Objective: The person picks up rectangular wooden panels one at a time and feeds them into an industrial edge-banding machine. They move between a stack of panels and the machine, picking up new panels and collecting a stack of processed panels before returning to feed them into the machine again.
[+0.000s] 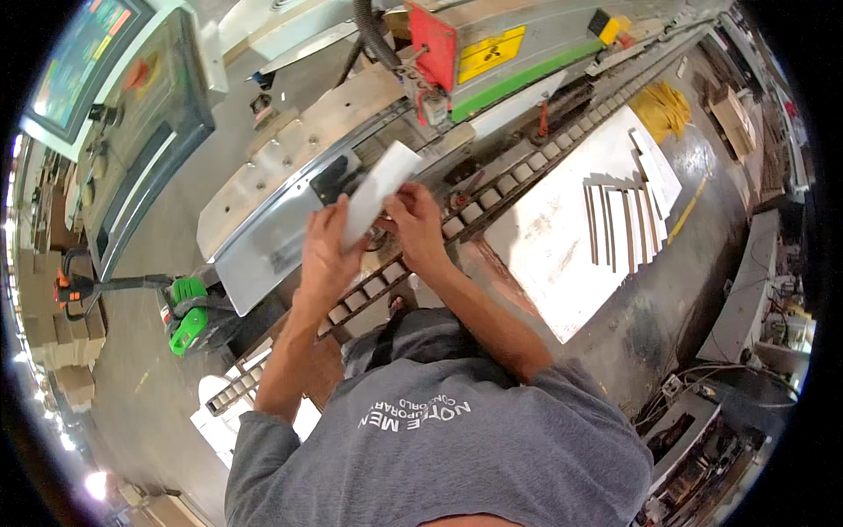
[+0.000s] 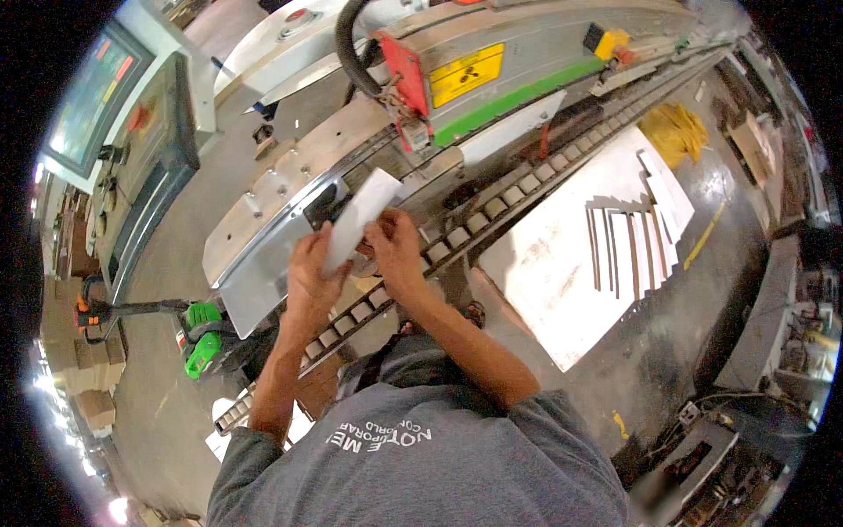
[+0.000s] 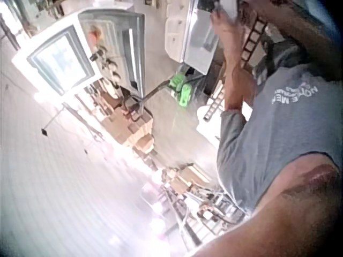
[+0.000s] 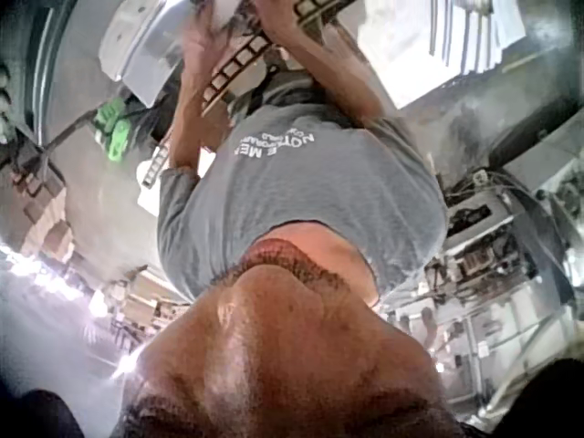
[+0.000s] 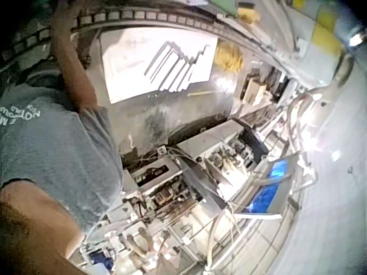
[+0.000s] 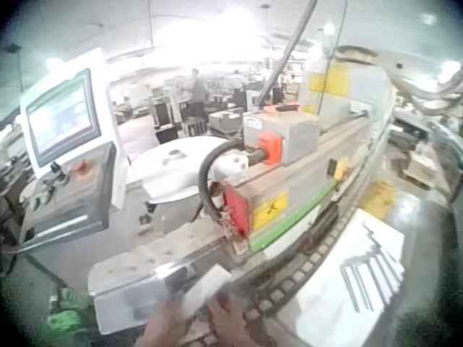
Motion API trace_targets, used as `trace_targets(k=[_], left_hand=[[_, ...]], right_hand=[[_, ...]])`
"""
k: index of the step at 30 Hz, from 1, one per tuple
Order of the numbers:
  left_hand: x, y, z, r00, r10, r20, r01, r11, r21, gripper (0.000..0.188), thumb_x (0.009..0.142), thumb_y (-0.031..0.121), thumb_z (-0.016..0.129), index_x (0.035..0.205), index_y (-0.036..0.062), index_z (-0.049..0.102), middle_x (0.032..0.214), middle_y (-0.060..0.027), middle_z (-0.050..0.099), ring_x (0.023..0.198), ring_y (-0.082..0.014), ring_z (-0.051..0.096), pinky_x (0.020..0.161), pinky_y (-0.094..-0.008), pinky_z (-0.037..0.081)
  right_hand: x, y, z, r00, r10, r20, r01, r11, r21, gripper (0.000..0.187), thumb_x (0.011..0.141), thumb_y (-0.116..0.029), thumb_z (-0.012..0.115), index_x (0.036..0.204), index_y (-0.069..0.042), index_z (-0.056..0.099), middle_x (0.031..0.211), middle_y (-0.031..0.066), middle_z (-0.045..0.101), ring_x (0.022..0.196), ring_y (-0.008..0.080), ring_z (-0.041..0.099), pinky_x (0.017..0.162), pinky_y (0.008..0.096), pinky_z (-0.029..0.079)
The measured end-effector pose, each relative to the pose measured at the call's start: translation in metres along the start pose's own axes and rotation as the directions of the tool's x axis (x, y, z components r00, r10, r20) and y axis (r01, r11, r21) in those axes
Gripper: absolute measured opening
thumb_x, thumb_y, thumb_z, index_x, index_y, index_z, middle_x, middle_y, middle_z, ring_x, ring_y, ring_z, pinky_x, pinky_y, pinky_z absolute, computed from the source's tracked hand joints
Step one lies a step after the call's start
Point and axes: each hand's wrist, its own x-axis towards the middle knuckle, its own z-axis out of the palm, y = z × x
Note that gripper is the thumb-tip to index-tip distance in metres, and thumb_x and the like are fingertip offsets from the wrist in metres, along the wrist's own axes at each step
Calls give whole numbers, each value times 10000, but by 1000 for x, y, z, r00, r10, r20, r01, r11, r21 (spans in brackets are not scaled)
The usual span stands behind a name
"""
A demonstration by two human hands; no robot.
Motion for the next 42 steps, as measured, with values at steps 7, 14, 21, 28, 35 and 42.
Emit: trace_targets(k=[7,14,21,28,35,42], left_hand=[[18,-101,-5,965,139,-222,-136,990,26,596,634,59,834,1190,-34,641,1146,-208,613,1039,-391,579,899,-443,497],[10,-119,-12,927,150,-345,-88,978,189,477,626,95,854,1087,98,732,1000,-135,618,937,-327,571,802,-428,478],[4,-137,-8,931,29,-363,-4,998,69,355,699,72,818,1046,95,747,861,-113,621,820,-306,580,754,-419,478],[4,-144,-5,920,14,-393,-16,1000,-2,328,710,61,808,1031,79,742,843,-131,627,789,-314,590,700,-415,493],[8,-143,-4,910,81,-408,-83,996,12,355,697,32,813,1040,75,731,814,-130,612,734,-310,586,662,-401,487],[23,-136,8,924,71,-376,-81,997,-10,357,711,46,810,1056,79,725,836,-135,615,761,-313,595,681,-403,493]], right_hand=[[24,29,40,962,121,244,-83,984,-160,666,967,-86,580,1496,99,222,1202,177,602,988,195,643,784,336,607],[46,64,64,978,-5,209,48,978,-202,550,963,-188,564,1336,162,365,970,133,611,813,167,644,671,288,600],[87,123,43,854,-271,444,497,676,-544,803,947,-276,573,1489,148,161,1217,221,584,809,177,673,653,280,600],[59,69,66,963,13,268,134,842,-522,745,931,-190,546,1480,157,180,1188,192,612,738,168,673,628,276,584],[76,103,52,878,-245,412,467,629,-621,649,914,-164,545,1396,187,291,1109,203,642,711,175,684,584,273,576],[70,58,58,972,-98,215,182,893,-413,317,913,-39,583,1164,135,498,997,174,603,808,227,683,577,316,616]])
